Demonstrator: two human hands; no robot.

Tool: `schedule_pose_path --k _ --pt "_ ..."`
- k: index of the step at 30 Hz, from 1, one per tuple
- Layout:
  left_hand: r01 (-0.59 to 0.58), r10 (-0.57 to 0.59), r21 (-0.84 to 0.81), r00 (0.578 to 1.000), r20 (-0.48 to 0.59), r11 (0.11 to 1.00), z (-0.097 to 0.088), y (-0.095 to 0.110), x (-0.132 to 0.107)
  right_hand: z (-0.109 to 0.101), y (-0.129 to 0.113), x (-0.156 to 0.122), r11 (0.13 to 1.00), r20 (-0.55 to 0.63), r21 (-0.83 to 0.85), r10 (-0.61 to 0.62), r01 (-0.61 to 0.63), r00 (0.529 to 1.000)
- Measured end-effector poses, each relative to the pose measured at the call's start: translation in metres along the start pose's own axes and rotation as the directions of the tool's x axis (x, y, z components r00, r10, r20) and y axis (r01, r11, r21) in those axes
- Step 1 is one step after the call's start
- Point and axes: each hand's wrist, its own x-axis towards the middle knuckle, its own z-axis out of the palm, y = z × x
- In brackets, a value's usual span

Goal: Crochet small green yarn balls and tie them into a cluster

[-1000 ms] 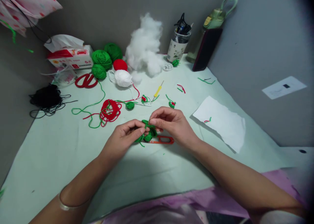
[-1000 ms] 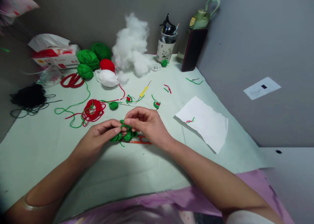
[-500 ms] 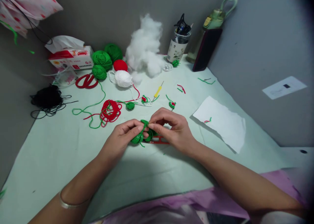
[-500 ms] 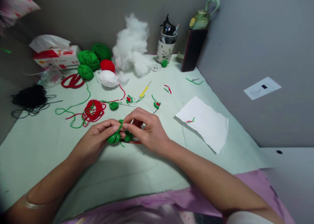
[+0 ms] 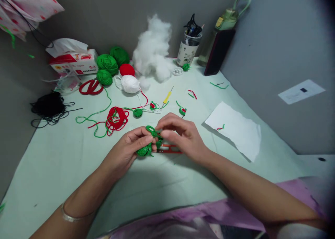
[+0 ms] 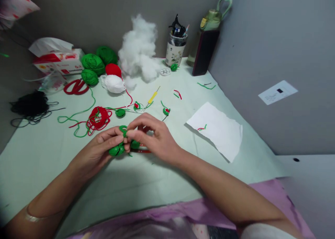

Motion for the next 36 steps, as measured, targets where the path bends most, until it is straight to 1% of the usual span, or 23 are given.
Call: schedule_pose_path --k 2,5,7,8,12,14,18,20,22,27,30,34,36 --pt "-0.027 0.025 0.126 1.0 0.018 0.992 -0.001 0.0 -0.001 -0.004 -0.001 0.003 0.995 0.0 0.043 0.094 -0.094 0.996" --pt "-0.036 0.024 0.293 0.999 0.047 0.955 -0.003 0.0 -0.002 -0.005 0.0 0.006 0.962 0.084 0.131 0.229 -0.239 0.97" --pt "-0.052 0.034 0.358 0.998 0.057 0.932 -0.006 -0.001 -0.001 -0.004 0.003 0.006 0.931 0.147 0.192 0.286 -0.311 0.947" --pt "-0.063 0.046 0.373 0.997 0.055 0.926 -0.007 0.0 -0.001 -0.004 0.004 0.006 0.918 0.161 0.216 0.302 -0.332 0.94" --pt "-0.112 0.123 0.363 0.992 -0.007 0.925 -0.011 0.002 0.0 -0.007 0.006 0.006 0.891 0.161 0.264 0.337 -0.37 0.928" --pt "-0.136 0.161 0.352 0.986 -0.043 0.926 -0.011 0.003 0.001 -0.009 0.006 0.007 0.875 0.212 0.272 0.353 -0.401 0.911" --pt "-0.16 0.206 0.34 0.973 -0.102 0.927 -0.011 0.001 0.003 -0.007 0.005 0.005 0.844 0.35 0.256 0.373 -0.471 0.859" --pt "-0.163 0.211 0.331 0.971 -0.112 0.929 -0.01 -0.001 0.003 -0.004 0.006 0.003 0.843 0.401 0.241 0.364 -0.48 0.841" --pt "-0.161 0.204 0.314 0.973 -0.108 0.936 -0.01 -0.002 0.003 -0.001 0.008 0.001 0.849 0.429 0.232 0.348 -0.474 0.834" --pt "-0.162 0.199 0.266 0.973 -0.119 0.95 -0.01 -0.003 0.003 0.004 0.009 -0.002 0.863 0.419 0.185 0.362 -0.469 0.832" --pt "-0.172 0.213 0.27 0.968 -0.129 0.947 -0.009 -0.005 0.003 0.006 0.008 -0.001 0.837 0.404 0.24 0.374 -0.491 0.835" --pt "-0.161 0.186 0.239 0.979 -0.082 0.958 -0.006 -0.008 0.004 0.008 0.009 -0.001 0.804 0.385 0.318 0.375 -0.503 0.843" --pt "-0.144 0.157 0.2 0.986 -0.05 0.969 -0.005 -0.008 0.005 0.005 0.01 0.0 0.811 0.4 0.305 0.368 -0.5 0.84"
